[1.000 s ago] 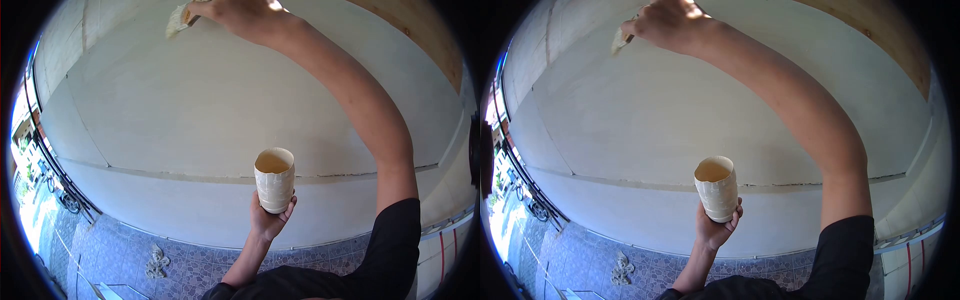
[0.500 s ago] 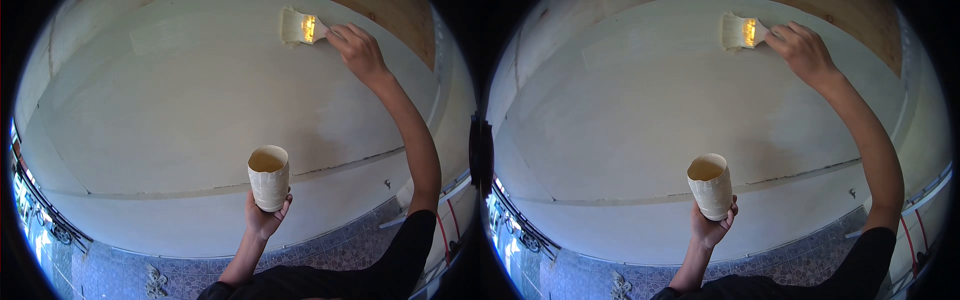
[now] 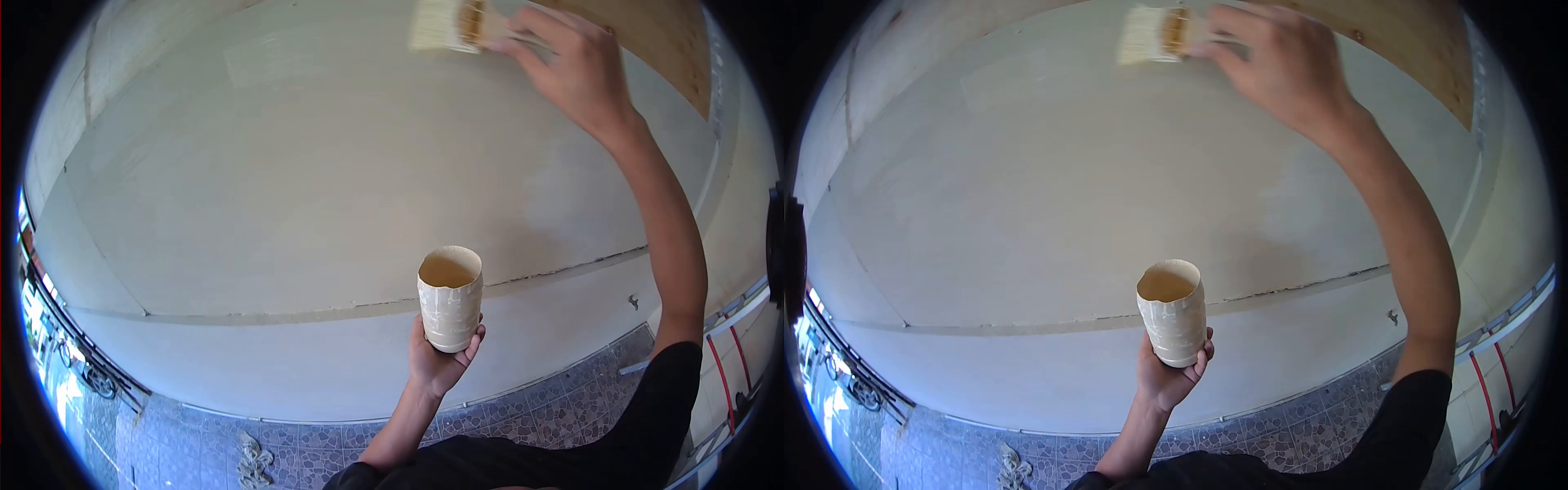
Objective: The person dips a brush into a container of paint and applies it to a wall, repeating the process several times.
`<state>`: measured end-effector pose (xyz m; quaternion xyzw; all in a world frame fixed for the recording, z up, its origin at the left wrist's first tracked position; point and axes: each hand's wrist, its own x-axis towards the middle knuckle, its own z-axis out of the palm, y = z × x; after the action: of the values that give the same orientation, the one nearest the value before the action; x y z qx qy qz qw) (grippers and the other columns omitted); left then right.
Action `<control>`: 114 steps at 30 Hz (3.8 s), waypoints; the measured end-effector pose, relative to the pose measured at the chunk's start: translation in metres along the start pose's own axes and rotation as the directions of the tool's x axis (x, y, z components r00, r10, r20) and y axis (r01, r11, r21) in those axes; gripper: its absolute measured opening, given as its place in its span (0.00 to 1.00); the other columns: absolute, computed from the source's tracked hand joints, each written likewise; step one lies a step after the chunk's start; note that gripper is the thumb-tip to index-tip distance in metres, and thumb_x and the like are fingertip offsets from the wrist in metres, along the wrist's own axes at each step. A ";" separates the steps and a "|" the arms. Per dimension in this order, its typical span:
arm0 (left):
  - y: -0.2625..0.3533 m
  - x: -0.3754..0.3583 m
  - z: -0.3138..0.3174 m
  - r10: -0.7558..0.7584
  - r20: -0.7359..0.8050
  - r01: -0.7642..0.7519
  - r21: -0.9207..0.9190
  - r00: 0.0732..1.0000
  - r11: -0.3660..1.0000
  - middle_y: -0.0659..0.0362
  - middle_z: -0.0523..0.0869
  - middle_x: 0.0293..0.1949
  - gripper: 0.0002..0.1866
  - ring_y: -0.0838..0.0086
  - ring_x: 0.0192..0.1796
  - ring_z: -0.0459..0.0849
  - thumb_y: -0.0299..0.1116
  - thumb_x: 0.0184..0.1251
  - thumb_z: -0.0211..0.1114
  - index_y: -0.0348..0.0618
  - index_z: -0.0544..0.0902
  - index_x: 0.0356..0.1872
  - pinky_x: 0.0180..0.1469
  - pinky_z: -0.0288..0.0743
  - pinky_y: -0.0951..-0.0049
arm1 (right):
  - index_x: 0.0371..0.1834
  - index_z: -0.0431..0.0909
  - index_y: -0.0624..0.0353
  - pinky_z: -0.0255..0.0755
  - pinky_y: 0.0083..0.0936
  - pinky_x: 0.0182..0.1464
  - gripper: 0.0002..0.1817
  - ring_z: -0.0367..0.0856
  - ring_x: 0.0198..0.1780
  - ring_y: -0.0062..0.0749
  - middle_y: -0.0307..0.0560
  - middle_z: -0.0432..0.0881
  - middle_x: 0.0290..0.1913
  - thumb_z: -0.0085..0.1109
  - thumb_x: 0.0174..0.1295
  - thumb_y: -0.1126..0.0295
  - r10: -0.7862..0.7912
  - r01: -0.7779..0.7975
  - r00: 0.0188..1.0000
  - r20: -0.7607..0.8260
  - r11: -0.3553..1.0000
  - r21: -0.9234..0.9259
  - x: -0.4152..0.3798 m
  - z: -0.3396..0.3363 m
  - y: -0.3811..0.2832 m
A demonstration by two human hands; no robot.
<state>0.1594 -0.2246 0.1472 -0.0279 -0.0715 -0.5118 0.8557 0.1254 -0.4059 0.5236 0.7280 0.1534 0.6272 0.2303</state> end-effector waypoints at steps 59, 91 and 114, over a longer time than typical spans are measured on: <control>-0.004 0.020 -0.003 -0.024 0.020 0.023 0.047 1.000 0.999 0.41 0.77 0.60 0.35 0.51 0.55 0.83 0.59 0.83 0.44 0.39 0.68 0.74 0.52 0.90 0.60 | 0.53 0.89 0.51 0.79 0.30 0.31 0.16 0.82 0.31 0.31 0.39 0.79 0.33 0.71 0.61 0.73 -0.287 0.292 0.956 0.052 0.940 -0.176 -0.083 0.050 0.051; -0.024 0.012 -0.002 -0.114 -0.063 0.118 0.069 0.992 0.991 0.44 0.81 0.59 0.34 0.53 0.53 0.85 0.57 0.82 0.39 0.39 0.71 0.73 0.48 0.91 0.62 | 0.32 0.79 0.58 0.77 0.38 0.22 0.08 0.86 0.20 0.41 0.49 0.83 0.17 0.55 0.64 0.66 -0.078 0.077 0.997 0.010 0.943 -0.323 0.025 0.099 0.010; -0.040 0.018 0.004 -0.145 -0.026 0.146 0.071 0.989 0.987 0.44 0.82 0.58 0.34 0.54 0.53 0.86 0.56 0.83 0.39 0.39 0.71 0.72 0.47 0.91 0.63 | 0.25 0.79 0.58 0.77 0.43 0.23 0.16 0.83 0.19 0.48 0.54 0.81 0.16 0.56 0.70 0.64 -0.037 -0.031 0.984 -0.176 0.930 -0.365 -0.018 0.023 0.066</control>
<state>0.1321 -0.2586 0.1532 0.0141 -0.0830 -0.5702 0.8172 0.1406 -0.4746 0.5409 0.6125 0.0549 0.7074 0.3484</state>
